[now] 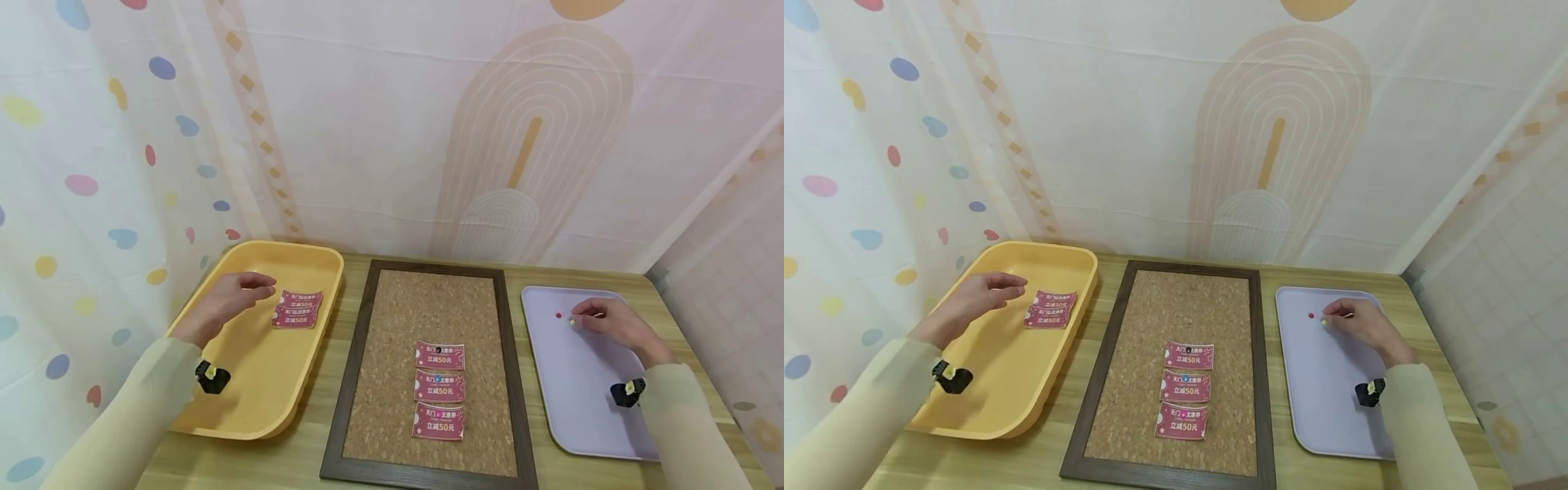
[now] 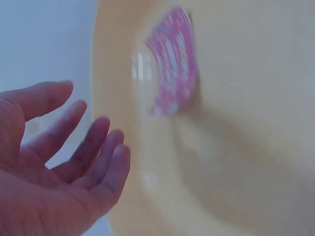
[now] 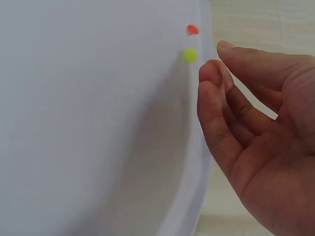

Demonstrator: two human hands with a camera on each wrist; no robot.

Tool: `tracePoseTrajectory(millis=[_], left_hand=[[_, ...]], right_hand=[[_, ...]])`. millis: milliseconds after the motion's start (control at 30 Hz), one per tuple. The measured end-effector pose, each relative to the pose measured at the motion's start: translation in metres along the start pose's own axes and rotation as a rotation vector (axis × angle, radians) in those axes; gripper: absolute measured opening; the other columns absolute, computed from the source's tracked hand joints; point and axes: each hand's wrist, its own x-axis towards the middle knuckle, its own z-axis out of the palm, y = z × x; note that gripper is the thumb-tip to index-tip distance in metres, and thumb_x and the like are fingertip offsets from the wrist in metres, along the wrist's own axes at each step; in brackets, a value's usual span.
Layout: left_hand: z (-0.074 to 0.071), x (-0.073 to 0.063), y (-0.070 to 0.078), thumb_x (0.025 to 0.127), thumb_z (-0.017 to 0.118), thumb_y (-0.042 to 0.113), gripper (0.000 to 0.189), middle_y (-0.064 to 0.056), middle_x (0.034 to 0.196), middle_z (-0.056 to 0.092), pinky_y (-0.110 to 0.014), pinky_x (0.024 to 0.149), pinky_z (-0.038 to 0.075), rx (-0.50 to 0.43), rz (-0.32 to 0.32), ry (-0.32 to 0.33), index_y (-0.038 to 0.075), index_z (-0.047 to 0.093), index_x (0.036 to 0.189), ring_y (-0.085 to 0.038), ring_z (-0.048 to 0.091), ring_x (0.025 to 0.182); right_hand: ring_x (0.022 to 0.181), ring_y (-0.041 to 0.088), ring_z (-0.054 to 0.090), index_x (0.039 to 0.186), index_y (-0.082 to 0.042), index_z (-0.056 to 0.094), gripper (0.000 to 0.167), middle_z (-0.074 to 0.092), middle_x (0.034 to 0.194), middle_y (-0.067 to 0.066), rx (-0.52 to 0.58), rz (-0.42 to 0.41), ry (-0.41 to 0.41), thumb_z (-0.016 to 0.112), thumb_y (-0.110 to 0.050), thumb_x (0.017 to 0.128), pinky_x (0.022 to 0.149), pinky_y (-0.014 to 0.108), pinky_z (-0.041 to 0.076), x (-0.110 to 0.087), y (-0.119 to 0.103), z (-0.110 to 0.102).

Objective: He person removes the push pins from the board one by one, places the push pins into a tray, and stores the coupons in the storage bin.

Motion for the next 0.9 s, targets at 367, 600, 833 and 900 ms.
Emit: tracePoseTrajectory(millis=[367, 600, 833, 900], left_hand=[[0.034, -0.017, 0.047, 0.104, 0.063, 0.023, 0.04, -0.024, 0.131, 0.064, -0.021, 0.09, 0.049, -0.048, 0.109, 0.182, -0.004, 0.062, 0.134, -0.037, 0.061, 0.119], [0.052, -0.027, 0.069, 0.103, 0.065, 0.025, 0.04, -0.02, 0.129, 0.064, -0.011, 0.085, 0.046, -0.177, 0.157, 0.255, -0.002, 0.063, 0.133, -0.026, 0.058, 0.116], [0.068, -0.037, 0.086, 0.102, 0.066, 0.015, 0.035, -0.02, 0.122, 0.066, -0.015, 0.086, 0.051, -0.358, 0.218, 0.271, -0.006, 0.062, 0.129, -0.006, 0.063, 0.103], [0.073, -0.038, 0.09, 0.102, 0.065, 0.012, 0.034, -0.021, 0.122, 0.067, -0.016, 0.086, 0.052, -0.393, 0.232, 0.267, -0.007, 0.061, 0.129, -0.004, 0.064, 0.101]], right_hand=[[0.078, 0.009, 0.062, 0.114, 0.014, 0.065, 0.022, 0.068, 0.091, 0.013, 0.058, -0.092, 0.077, 0.063, -0.003, 0.102, 0.069, 0.023, 0.056, -0.008, -0.03, 0.006], [0.079, 0.008, 0.064, 0.112, 0.011, 0.067, 0.017, 0.073, 0.097, 0.018, 0.04, -0.174, 0.162, 0.064, -0.003, 0.101, 0.069, 0.021, 0.055, -0.013, -0.047, 0.017], [0.077, 0.015, 0.066, 0.109, 0.005, 0.069, 0.016, 0.071, 0.089, 0.01, 0.016, -0.179, 0.231, 0.066, -0.008, 0.101, 0.069, 0.02, 0.052, -0.017, -0.071, 0.028], [0.077, 0.015, 0.068, 0.109, 0.005, 0.07, 0.016, 0.072, 0.091, 0.013, 0.021, -0.188, 0.249, 0.066, -0.008, 0.101, 0.07, 0.019, 0.052, -0.018, -0.076, 0.031]])
